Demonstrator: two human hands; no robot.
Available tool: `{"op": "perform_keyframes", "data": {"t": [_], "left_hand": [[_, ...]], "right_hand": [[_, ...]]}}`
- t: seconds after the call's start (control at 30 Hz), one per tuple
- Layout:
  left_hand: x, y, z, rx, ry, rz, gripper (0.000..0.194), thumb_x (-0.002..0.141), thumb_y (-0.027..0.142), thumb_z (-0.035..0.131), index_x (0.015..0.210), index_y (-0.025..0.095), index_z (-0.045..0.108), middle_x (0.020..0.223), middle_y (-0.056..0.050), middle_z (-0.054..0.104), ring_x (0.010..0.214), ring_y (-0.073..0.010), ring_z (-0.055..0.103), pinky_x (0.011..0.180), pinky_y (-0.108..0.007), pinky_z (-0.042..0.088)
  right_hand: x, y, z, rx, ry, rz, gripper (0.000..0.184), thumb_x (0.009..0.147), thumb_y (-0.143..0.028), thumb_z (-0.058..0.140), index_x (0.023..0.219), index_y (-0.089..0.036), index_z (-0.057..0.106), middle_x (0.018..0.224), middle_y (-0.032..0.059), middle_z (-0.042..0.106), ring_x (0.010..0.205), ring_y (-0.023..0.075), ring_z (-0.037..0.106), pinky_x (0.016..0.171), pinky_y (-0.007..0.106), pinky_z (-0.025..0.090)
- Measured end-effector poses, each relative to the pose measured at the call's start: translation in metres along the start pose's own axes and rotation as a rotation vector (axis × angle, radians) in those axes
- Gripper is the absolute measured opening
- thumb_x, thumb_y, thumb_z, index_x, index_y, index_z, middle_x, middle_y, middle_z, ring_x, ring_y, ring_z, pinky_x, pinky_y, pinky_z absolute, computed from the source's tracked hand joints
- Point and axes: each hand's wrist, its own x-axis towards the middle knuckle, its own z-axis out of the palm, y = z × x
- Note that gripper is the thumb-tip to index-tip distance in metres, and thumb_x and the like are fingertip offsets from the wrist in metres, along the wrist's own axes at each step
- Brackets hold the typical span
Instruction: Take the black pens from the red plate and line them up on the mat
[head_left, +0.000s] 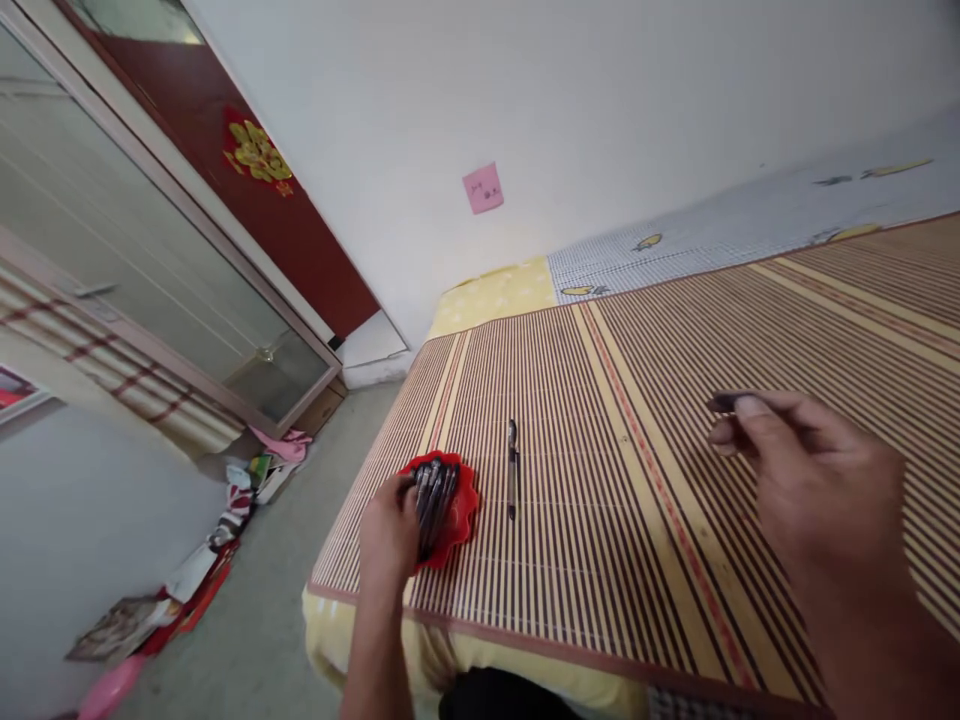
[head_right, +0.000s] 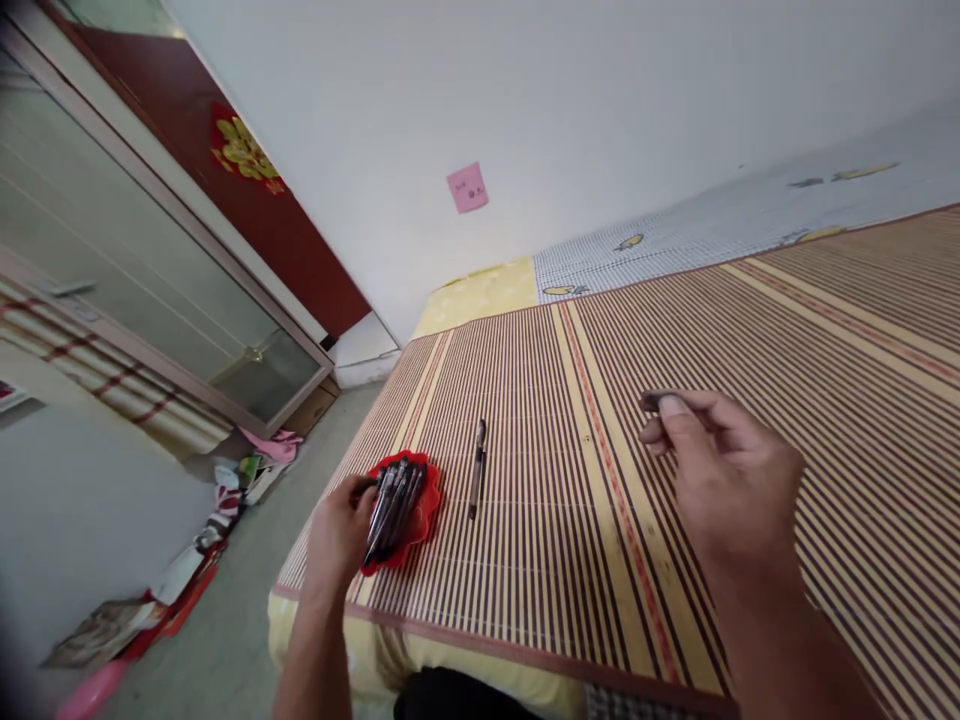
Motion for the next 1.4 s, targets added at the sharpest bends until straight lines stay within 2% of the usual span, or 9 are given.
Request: {"op": "perform_keyframes", "data": {"t": [0.13,0.27,0.5,0.63,0.8,1.13,1.27,1.33,1.4], "left_hand": [[-0.002,-0.055,-0.009,0.226,0.016,-0.116,0.023,0.094,0.022,0.046,0.101,0.019,0.068,0.103,-0.012,0.076,0.095,-0.0289,0.07,0.078,-0.034,0.046],[-0.003,-0.072,-0.007,0.313,-0.009,-0.131,0.028,0.095,0.025,0.043,0.106,0.017,0.068,0.106,-0.014,0.076,0.1,-0.0308,0.07,0.08,-0.035,0.047],[0.023,-0.068,0.006,0.468,-0.106,-0.022,0.039,0.098,0.027,0.036,0.121,0.013,0.064,0.111,-0.019,0.075,0.108,-0.0319,0.069,0.084,-0.035,0.047],[0.036,-0.07,0.012,0.497,-0.148,-0.021,0.038,0.097,0.024,0.035,0.115,0.012,0.066,0.104,-0.021,0.076,0.103,-0.033,0.07,0.079,-0.036,0.047],[0.047,-0.069,0.013,0.503,-0.193,-0.008,0.036,0.094,0.028,0.041,0.108,0.011,0.069,0.107,-0.022,0.075,0.102,-0.0323,0.07,0.077,-0.035,0.046],[0.052,-0.066,0.015,0.456,-0.278,-0.008,0.03,0.089,0.029,0.048,0.09,0.015,0.074,0.095,-0.019,0.077,0.093,-0.0319,0.071,0.071,-0.034,0.043],[0.053,-0.062,0.006,0.424,-0.209,-0.043,0.027,0.086,0.03,0.05,0.084,0.015,0.072,0.09,-0.021,0.076,0.09,-0.0361,0.071,0.069,-0.037,0.044],[0.05,-0.054,-0.003,0.412,-0.122,-0.074,0.028,0.086,0.031,0.048,0.091,0.014,0.07,0.092,-0.022,0.075,0.091,-0.0379,0.07,0.07,-0.038,0.045],[0.043,-0.037,-0.008,0.308,-0.033,-0.082,0.029,0.087,0.032,0.046,0.098,0.015,0.066,0.092,-0.018,0.074,0.091,-0.0343,0.07,0.071,-0.037,0.047]], "right_hand": [[0.003,-0.008,-0.004,0.026,0.002,0.006,0.011,0.082,-0.026,0.069,0.088,-0.017,0.074,0.068,0.0005,0.066,0.06,0.0123,0.063,0.059,0.027,0.051],[0.009,-0.013,-0.01,0.062,0.043,-0.016,0.01,0.081,-0.025,0.069,0.086,-0.017,0.073,0.071,0.0012,0.066,0.059,0.0123,0.062,0.057,0.028,0.05],[0.023,-0.007,-0.029,-0.012,-0.059,0.082,0.019,0.085,-0.033,0.067,0.089,-0.016,0.073,0.074,0.0032,0.069,0.062,0.0127,0.064,0.06,0.027,0.052],[0.027,-0.006,-0.035,-0.024,-0.05,0.069,0.017,0.084,-0.033,0.068,0.089,-0.017,0.073,0.075,0.0027,0.069,0.062,0.0122,0.064,0.059,0.025,0.053],[0.029,-0.006,-0.037,-0.019,-0.029,0.054,0.018,0.082,-0.031,0.07,0.092,-0.016,0.073,0.073,0.0019,0.067,0.062,0.0131,0.064,0.059,0.026,0.054],[0.028,-0.009,-0.036,-0.043,-0.075,0.086,0.018,0.084,-0.035,0.069,0.091,-0.019,0.074,0.076,0.0018,0.069,0.066,0.0135,0.064,0.06,0.026,0.054],[0.028,-0.012,-0.038,-0.082,-0.107,0.113,0.019,0.086,-0.036,0.068,0.092,-0.019,0.073,0.075,0.0019,0.069,0.067,0.0145,0.065,0.061,0.027,0.055],[0.028,-0.01,-0.039,-0.062,-0.096,0.102,0.018,0.085,-0.035,0.068,0.092,-0.02,0.073,0.074,0.0016,0.068,0.066,0.0145,0.064,0.06,0.027,0.055],[0.028,-0.008,-0.039,-0.039,-0.092,0.083,0.017,0.085,-0.035,0.069,0.092,-0.02,0.073,0.075,0.0013,0.068,0.067,0.0143,0.064,0.06,0.027,0.055]]}}
